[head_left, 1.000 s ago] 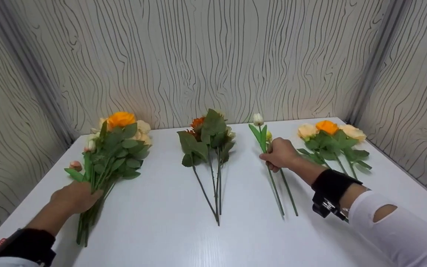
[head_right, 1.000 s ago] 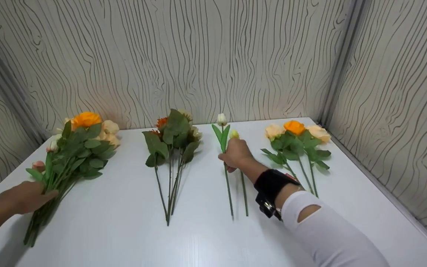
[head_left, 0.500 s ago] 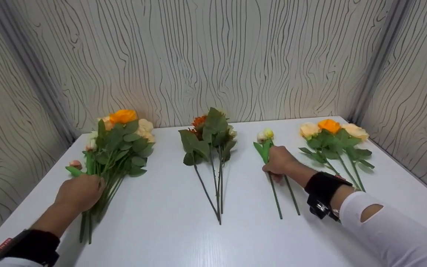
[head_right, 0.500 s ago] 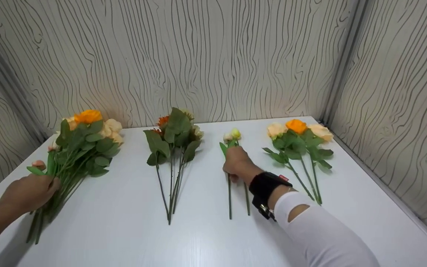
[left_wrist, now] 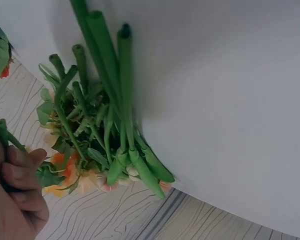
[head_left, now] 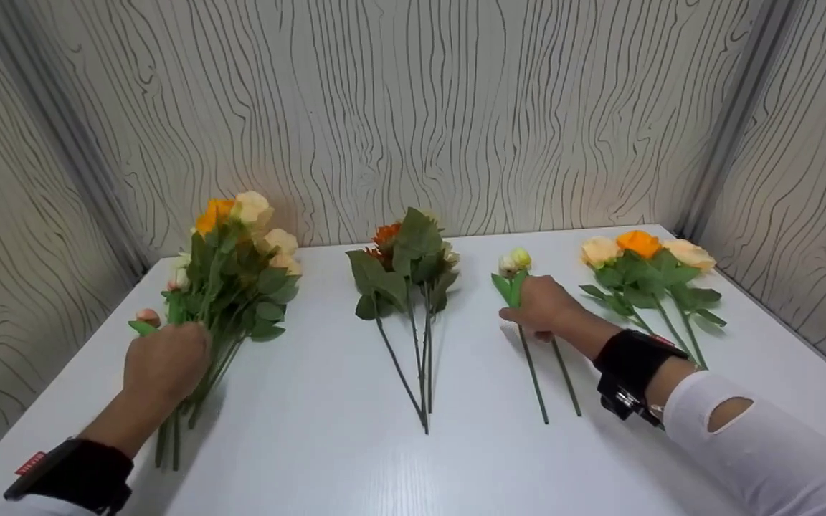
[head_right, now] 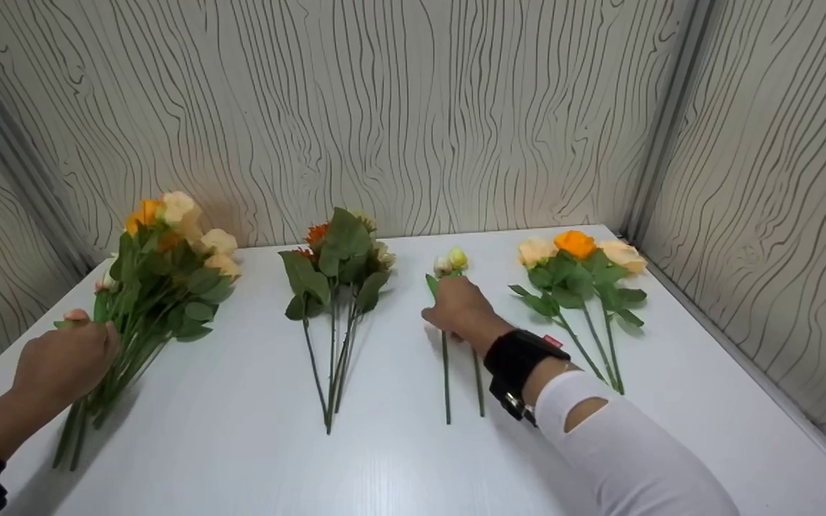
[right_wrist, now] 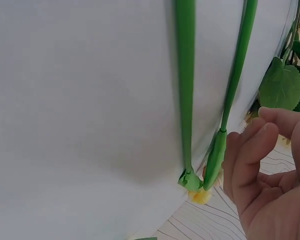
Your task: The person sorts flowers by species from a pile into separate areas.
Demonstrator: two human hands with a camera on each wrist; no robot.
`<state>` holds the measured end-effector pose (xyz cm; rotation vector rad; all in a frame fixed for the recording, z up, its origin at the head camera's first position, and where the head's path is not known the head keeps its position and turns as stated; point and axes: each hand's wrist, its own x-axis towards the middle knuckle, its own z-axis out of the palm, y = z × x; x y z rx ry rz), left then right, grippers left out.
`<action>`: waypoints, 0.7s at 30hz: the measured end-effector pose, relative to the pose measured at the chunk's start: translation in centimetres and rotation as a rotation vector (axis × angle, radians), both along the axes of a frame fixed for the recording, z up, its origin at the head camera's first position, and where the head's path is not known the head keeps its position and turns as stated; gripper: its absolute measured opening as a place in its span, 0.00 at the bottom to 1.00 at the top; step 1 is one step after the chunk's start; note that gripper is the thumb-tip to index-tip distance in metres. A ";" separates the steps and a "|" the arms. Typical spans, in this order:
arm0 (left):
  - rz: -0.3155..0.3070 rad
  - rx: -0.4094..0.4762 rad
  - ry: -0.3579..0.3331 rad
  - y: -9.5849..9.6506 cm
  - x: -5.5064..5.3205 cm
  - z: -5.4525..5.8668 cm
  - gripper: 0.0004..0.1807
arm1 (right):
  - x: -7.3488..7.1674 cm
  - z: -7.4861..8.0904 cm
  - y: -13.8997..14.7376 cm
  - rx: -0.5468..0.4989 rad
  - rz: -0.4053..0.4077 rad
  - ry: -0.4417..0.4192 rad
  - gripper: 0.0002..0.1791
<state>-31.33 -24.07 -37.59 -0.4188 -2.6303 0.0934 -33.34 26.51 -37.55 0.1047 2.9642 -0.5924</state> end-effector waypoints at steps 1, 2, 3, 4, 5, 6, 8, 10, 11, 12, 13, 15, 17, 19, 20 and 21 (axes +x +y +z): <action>-0.010 0.025 0.017 0.3 0.1 0.1 0.22 | 0.1 0.2 0.0 0.001 0.005 0.009 0.19; -0.018 0.052 0.023 0.6 0.2 0.2 0.22 | 0.1 0.4 0.0 0.005 0.011 0.022 0.19; -0.022 0.084 0.022 1.0 0.3 0.3 0.21 | 0.2 0.5 -0.1 0.011 0.017 0.037 0.20; -0.031 0.104 0.022 1.3 0.3 0.4 0.20 | 0.3 0.7 -0.2 0.016 0.020 0.053 0.20; -0.039 0.123 0.021 1.8 0.5 0.6 0.20 | 0.3 0.8 -0.3 0.027 0.024 0.072 0.20; -0.046 0.144 0.020 2.3 0.6 0.7 0.20 | 0.4 1.0 -0.6 0.035 0.030 0.100 0.21; -0.054 0.207 0.009 3.6 0.9 1.0 0.21 | 0.6 1.2 -1.1 0.051 0.057 0.181 0.20; -0.074 0.268 -0.003 5.1 1.3 1.2 0.22 | 1.0 1.4 -2.2 0.041 0.089 0.264 0.19; -0.090 0.290 -0.006 6.1 1.6 1.3 0.23 | 1.3 1.5 -2.8 0.026 0.109 0.298 0.18; -0.107 0.318 -0.008 7.1 1.9 1.3 0.24 | 1.6 1.5 -3.5 -0.010 0.140 0.329 0.17; -0.127 0.347 -0.006 8.2 2.2 1.3 0.24 | 2.0 1.5 -4.3 -0.064 0.176 0.347 0.16; -0.179 0.381 0.010 10.5 2.9 1.1 0.24 | 3.0 1.5 -6.1 -0.206 0.245 0.344 0.15; -0.235 0.402 0.018 12.9 3.8 1.0 0.24 | 4.3 1.6 -7.9 -0.384 0.317 0.309 0.14; -0.298 0.429 0.014 15.3 4.8 0.8 0.23 | 5.6 1.5 -9.5 -0.567 0.375 0.267 0.15; -0.338 0.437 0.005 16.4 5.3 0.6 0.22 | 6.2 1.5 -10.2 -0.651 0.389 0.249 0.15; -0.380 0.438 -0.010 17.5 5.8 0.5 0.22 | 6.8 1.5 -10.8 -0.731 0.395 0.238 0.16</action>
